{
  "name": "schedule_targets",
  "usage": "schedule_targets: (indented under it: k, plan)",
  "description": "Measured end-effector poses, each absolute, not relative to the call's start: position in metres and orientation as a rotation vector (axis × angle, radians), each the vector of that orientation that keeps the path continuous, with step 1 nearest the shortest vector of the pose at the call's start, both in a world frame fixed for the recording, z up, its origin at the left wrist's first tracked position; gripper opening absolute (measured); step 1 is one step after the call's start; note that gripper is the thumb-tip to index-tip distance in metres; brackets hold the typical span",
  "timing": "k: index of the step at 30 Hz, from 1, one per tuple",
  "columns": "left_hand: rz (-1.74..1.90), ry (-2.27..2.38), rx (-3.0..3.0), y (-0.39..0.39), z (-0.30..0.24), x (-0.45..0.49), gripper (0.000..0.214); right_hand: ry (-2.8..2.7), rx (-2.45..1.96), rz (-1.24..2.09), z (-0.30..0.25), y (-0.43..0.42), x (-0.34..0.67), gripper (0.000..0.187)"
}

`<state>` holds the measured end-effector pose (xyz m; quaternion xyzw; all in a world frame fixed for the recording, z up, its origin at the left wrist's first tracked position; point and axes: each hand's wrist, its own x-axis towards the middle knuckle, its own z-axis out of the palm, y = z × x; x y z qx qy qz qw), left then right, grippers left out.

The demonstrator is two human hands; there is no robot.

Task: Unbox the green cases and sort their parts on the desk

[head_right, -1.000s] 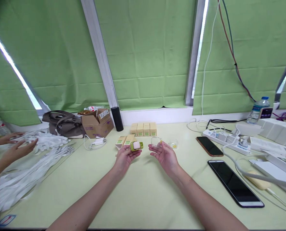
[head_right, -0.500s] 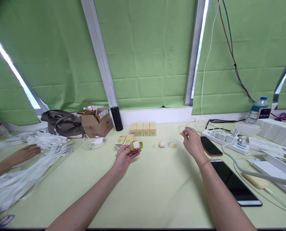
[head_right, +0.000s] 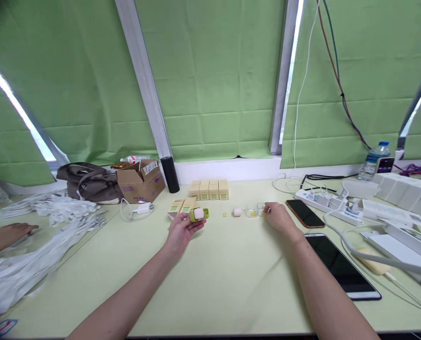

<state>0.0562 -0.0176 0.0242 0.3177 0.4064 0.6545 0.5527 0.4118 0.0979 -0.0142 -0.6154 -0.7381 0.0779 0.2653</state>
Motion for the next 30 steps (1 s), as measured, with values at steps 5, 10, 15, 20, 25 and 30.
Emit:
schedule_targets:
  k: [5, 10, 15, 20, 25, 30]
  plan:
    - [1.546, 0.950, 0.750, -0.017, 0.024, 0.056, 0.022, -1.982, -1.668, 0.200, -0.017, 0.096, 0.407, 0.027]
    - [1.538, 0.958, 0.747, -0.018, 0.023, 0.055, 0.020, -1.903, -1.695, 0.098, -0.009, 0.091, 0.406, 0.045]
    - [1.490, 0.905, 0.720, -0.017, 0.020, 0.057, 0.020, -1.723, -1.398, -0.063, 0.010, 0.070, 0.371, 0.036]
    - [1.434, 0.858, 0.699, -0.018, 0.017, 0.059, 0.026, -1.779, -0.997, 0.390, 0.012, 0.030, 0.294, 0.036]
    - [1.404, 0.834, 0.726, -0.021, 0.019, 0.063, 0.030, -1.781, -0.714, 0.859, 0.008, 0.004, 0.242, 0.060]
    - [1.380, 0.819, 0.752, -0.026, 0.020, 0.070, 0.028, -1.575, -0.632, 1.150, 0.009, 0.004, 0.226, 0.054]
